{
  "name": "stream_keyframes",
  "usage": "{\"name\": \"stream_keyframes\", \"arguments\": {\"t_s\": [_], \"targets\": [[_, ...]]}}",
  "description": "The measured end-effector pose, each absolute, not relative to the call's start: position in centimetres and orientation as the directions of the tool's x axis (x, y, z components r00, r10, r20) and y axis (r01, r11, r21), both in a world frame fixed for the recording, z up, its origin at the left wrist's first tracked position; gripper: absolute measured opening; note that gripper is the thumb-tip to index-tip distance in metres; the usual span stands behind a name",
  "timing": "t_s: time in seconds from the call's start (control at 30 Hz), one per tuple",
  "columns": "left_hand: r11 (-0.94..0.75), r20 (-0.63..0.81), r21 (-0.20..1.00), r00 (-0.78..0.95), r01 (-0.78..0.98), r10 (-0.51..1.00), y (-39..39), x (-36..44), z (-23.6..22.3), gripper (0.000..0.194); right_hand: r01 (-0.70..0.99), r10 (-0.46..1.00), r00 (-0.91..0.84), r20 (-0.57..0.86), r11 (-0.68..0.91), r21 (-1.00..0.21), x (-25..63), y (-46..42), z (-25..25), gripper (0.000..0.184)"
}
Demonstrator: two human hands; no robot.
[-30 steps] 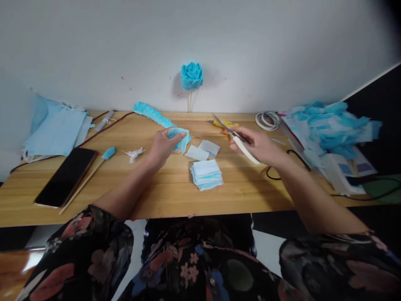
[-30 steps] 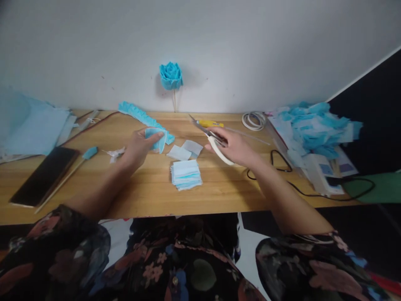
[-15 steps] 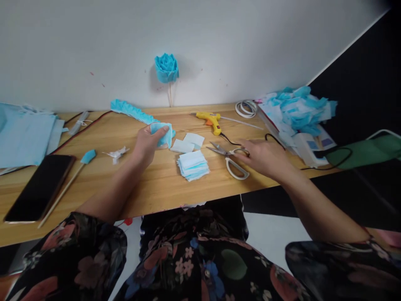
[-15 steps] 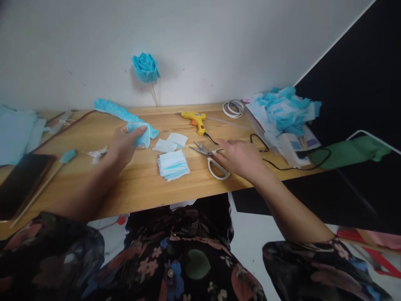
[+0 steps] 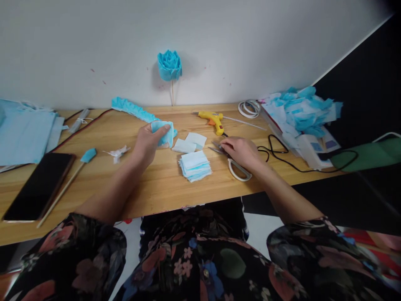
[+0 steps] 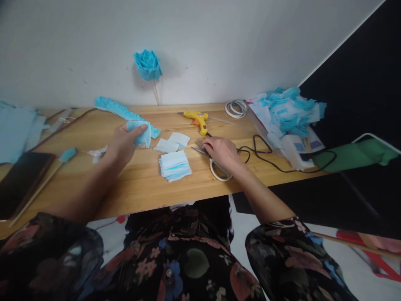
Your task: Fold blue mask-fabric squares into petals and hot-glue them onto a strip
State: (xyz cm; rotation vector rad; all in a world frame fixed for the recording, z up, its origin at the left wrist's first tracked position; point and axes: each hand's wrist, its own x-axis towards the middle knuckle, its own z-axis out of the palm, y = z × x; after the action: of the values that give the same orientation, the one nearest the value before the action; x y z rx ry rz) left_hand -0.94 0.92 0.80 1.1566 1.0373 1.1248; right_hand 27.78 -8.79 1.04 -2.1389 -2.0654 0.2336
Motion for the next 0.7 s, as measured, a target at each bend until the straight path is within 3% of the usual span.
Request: {"name": "stream_keyframes", "arguments": {"t_s": [0.3, 0.7], "targets": [[0.083, -0.064, 0.987, 0.132, -0.139, 0.989, 0.9, -0.7, 0.6, 0.037, 0.960, 0.992, 0.121, 0.044, -0.106, -0.258, 27.4, -9.2, 0.4, 0.016], [0.073, -0.052, 0.990, 0.168, -0.121, 0.984, 1.0, -1.0, 0.3, 0.040, 0.987, 0.995, 0.080, 0.061, -0.071, -0.147, 27.2, -9.2, -0.6, 0.021]]}}
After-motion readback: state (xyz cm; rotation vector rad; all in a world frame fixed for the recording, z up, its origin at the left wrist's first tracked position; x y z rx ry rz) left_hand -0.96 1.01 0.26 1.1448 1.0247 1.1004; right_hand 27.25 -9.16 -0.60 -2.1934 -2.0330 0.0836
